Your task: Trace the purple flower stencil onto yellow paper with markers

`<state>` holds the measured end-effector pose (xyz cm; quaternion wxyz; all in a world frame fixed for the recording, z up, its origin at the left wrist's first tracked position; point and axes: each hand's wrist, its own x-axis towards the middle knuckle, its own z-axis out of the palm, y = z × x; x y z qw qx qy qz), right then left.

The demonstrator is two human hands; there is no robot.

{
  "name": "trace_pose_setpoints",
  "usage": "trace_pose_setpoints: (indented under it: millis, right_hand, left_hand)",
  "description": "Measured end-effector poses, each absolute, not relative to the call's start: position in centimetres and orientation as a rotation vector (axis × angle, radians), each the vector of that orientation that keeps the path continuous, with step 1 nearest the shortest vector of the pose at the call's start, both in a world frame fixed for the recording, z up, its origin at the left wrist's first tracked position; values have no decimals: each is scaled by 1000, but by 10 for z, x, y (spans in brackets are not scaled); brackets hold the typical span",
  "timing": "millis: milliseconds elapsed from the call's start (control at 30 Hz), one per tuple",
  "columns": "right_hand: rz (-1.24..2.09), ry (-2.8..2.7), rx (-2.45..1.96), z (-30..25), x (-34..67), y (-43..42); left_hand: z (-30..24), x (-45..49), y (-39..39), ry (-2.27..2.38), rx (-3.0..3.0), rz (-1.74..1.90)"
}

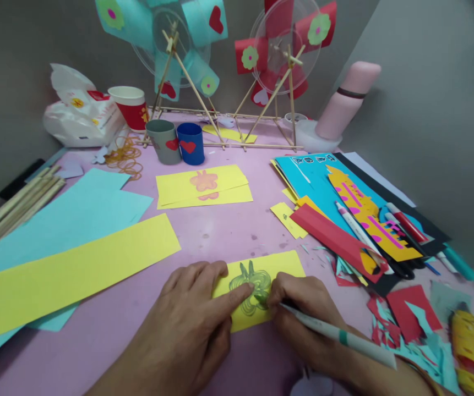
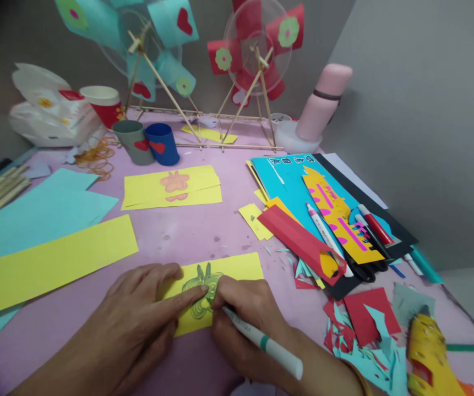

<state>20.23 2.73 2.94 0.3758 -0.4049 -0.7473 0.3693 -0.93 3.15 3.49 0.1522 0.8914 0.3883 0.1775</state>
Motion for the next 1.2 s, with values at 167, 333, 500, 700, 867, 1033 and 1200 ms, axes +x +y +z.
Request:
trace_pose_setpoints:
  millis: [167,333,500,700,867,1033,1200]
  right_hand:
    - [961,-1922,-1028,29,201,27]
    - [936,-1912,-1030,33,199,27]
    - [966,-1882,-1088,34,200,28]
    - [1043,-1817,-1108,32,202,25]
    - [1052,-1788,-1130,32,203,24]
    - [1039,-1792,-1098,34,204,24]
    - [1020,-1822,-1051,33,205,26]
  left_hand:
    - [33,-10,31,1113,2580,534]
    - [34,-10,30,1133,2571,542]
    - [35,-10,31,1137,2569,535]
    - [34,-10,31,1138,2554,500]
    - [35,-11,30,1131,2549,497]
    - [35,-11,29,1144,2551,502]
    - [36,-9,32,1140,2563,518]
